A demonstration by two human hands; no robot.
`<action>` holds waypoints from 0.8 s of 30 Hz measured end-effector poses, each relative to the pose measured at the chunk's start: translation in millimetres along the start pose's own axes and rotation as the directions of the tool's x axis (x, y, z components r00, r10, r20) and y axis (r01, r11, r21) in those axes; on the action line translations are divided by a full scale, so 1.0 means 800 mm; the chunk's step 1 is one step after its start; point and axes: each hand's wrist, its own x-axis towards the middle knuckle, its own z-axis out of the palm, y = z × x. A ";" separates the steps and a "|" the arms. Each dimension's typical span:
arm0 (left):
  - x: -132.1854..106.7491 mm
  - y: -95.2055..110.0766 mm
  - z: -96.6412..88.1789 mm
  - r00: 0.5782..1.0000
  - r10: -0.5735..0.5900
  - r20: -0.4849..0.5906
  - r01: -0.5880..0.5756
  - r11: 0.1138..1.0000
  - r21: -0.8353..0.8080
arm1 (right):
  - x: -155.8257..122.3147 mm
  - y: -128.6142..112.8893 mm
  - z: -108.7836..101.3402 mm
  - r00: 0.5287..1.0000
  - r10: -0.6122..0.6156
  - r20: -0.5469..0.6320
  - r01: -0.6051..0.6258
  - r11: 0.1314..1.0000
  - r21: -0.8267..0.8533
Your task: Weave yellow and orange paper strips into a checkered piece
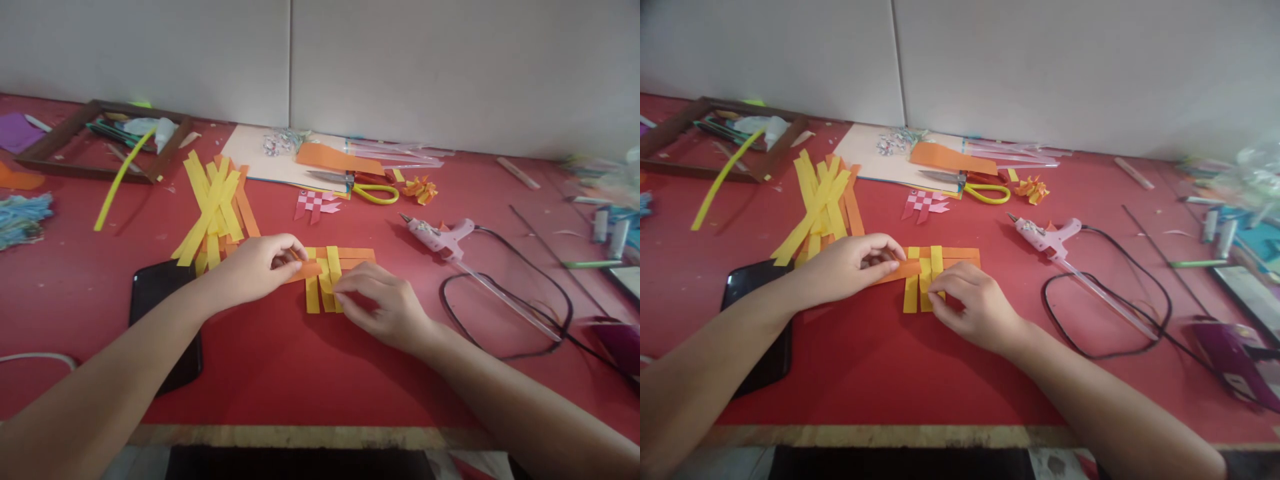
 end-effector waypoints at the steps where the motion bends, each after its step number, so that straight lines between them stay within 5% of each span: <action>1: 0.000 0.000 0.001 1.000 0.003 0.000 -0.003 1.000 0.010 | 0.000 0.000 0.000 1.000 -0.012 0.006 0.012 1.000 -0.001; 10: -0.005 0.006 0.006 0.999 0.030 0.024 -0.032 0.991 0.130 | -0.001 0.003 0.000 0.998 -0.057 0.026 0.057 0.998 -0.010; 20: -0.004 0.002 -0.021 1.000 0.023 -0.017 -0.018 0.964 0.264 | 0.000 0.001 -0.001 0.990 -0.118 0.083 0.117 0.993 0.015; 24: -0.004 0.002 -0.032 0.998 -0.011 0.058 -0.004 0.969 0.249 | 0.000 0.001 -0.002 0.984 -0.149 0.100 0.152 0.988 -0.025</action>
